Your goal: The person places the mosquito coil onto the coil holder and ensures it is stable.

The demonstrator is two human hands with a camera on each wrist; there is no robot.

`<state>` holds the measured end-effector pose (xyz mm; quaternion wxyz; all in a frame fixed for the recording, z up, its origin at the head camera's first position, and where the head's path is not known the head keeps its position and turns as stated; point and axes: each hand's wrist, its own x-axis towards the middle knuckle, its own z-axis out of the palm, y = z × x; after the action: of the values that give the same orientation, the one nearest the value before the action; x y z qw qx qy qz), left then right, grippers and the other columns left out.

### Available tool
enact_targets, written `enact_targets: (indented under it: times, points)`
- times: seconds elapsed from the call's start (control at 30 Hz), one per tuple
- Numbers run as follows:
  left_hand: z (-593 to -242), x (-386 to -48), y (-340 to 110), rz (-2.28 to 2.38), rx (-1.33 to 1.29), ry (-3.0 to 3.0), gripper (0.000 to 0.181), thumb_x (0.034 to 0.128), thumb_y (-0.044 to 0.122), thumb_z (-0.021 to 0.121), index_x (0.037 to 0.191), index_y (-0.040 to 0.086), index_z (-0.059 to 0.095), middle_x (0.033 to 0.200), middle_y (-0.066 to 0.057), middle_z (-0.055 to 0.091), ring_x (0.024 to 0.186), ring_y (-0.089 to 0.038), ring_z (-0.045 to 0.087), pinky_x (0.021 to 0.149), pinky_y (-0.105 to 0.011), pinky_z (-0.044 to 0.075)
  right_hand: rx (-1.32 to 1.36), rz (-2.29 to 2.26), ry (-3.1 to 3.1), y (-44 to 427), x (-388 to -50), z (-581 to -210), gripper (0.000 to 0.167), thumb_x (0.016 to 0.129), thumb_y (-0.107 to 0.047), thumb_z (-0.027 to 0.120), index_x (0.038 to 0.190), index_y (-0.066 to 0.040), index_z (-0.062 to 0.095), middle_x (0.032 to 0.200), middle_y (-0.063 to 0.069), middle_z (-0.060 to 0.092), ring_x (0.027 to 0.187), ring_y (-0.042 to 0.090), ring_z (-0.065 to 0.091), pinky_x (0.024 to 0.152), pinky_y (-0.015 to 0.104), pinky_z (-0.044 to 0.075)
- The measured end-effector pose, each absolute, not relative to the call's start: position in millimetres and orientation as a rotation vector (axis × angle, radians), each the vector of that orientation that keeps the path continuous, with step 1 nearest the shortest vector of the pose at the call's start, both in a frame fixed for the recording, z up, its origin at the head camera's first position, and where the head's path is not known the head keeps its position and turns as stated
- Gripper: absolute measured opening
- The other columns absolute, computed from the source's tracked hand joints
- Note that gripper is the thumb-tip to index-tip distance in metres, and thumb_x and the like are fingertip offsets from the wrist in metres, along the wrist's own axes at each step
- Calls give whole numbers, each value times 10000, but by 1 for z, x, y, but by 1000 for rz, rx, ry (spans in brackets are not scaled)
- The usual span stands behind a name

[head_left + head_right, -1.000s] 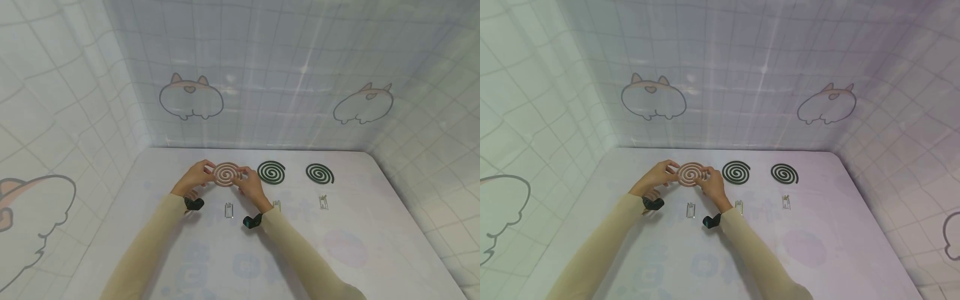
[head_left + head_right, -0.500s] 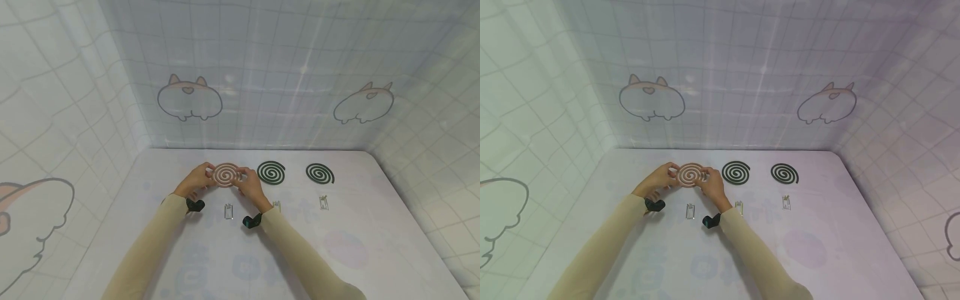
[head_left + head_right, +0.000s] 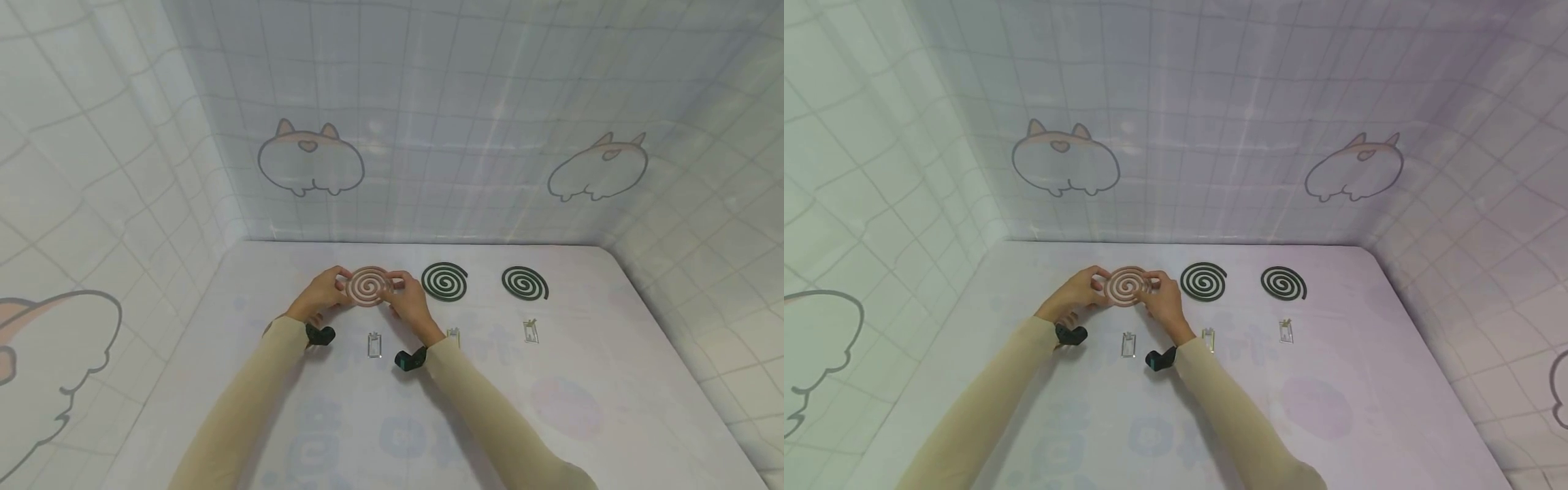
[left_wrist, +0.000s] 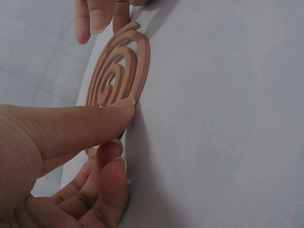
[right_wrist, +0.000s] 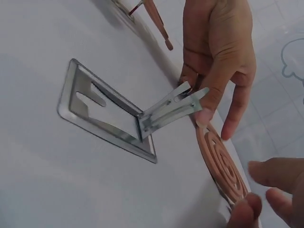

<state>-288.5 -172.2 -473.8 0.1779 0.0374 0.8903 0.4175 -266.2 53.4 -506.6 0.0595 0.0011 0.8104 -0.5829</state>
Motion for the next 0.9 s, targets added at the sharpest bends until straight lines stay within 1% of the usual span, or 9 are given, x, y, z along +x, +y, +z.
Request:
enact_targets:
  times: [0.1, 0.2, 0.33, 0.4, 0.53, 0.7, 0.73, 0.8, 0.9]
  points:
    - [-474, -288, -172, 1193, 127, 2506, 591, 855, 25, 794, 1385, 39, 532, 1124, -183, 586, 792, -221, 597, 665, -291, 507, -2, -1728, 2461, 54, -267, -506, 494, 911, -180, 802, 1359, -135, 598, 1022, 85, 630, 522, 106, 521, 472, 222, 447]
    - [-475, -288, -172, 1209, 149, 2493, 574, 840, 3, 804, 1357, 27, 557, 1106, -181, 591, 804, -222, 590, 663, -283, 517, -20, -1662, 2479, 56, -268, -504, 504, 906, -179, 807, 1360, -146, 592, 908, 53, 600, 505, 98, 484, 461, 225, 418]
    - [-476, -288, -172, 1222, 153, 2474, 569, 824, 8, 830, 1333, 32, 577, 1081, -164, 583, 781, -209, 585, 649, -276, 521, -47, -1570, 2523, 56, -270, -504, 468, 917, -197, 795, 1342, -168, 601, 849, 25, 590, 510, 102, 494, 466, 232, 417]
    - [-476, -289, -173, 1231, 146, 2462, 572, 821, 9, 834, 1331, 34, 577, 1077, -162, 576, 765, -207, 584, 645, -279, 523, -97, -1477, 2618, 56, -270, -505, 432, 923, -205, 784, 1319, -163, 620, 833, 16, 595, 555, 104, 513, 498, 233, 427]
    - [-478, -289, -174, 1252, 125, 2443, 590, 821, 5, 835, 1343, 36, 561, 1095, -169, 567, 758, -214, 588, 647, -288, 519, -187, -1315, 2826, 53, -270, -508, 385, 908, -198, 792, 1262, -121, 660, 866, 4, 631, 697, 134, 566, 605, 261, 464]
    - [-477, -287, -174, 1265, 100, 2434, 644, 817, 22, 848, 1378, 46, 532, 1140, -170, 567, 772, -219, 605, 661, -293, 520, -194, -1337, 2870, 52, -269, -509, 350, 919, -207, 783, 1237, -115, 670, 1072, 31, 697, 889, 154, 609, 758, 303, 494]
    - [-477, -287, -174, 1263, 100, 2434, 652, 820, 27, 847, 1386, 47, 525, 1145, -169, 566, 774, -219, 605, 663, -294, 521, -182, -1365, 2850, 52, -268, -508, 346, 927, -211, 775, 1242, -120, 666, 1111, 34, 697, 902, 148, 615, 762, 301, 506]
    - [-475, -286, -173, 1257, 101, 2434, 662, 822, 32, 846, 1396, 47, 516, 1149, -169, 565, 780, -219, 604, 667, -294, 524, -149, -1469, 2763, 53, -268, -507, 344, 938, -212, 762, 1253, -123, 655, 1141, 45, 697, 864, 139, 637, 720, 289, 530]
    - [-474, -285, -173, 1250, 109, 2436, 667, 826, 39, 844, 1404, 47, 512, 1151, -172, 568, 791, -226, 601, 672, -303, 521, -112, -1635, 2594, 54, -268, -506, 354, 951, -209, 744, 1278, -122, 637, 1090, 54, 713, 700, 133, 635, 580, 264, 524]
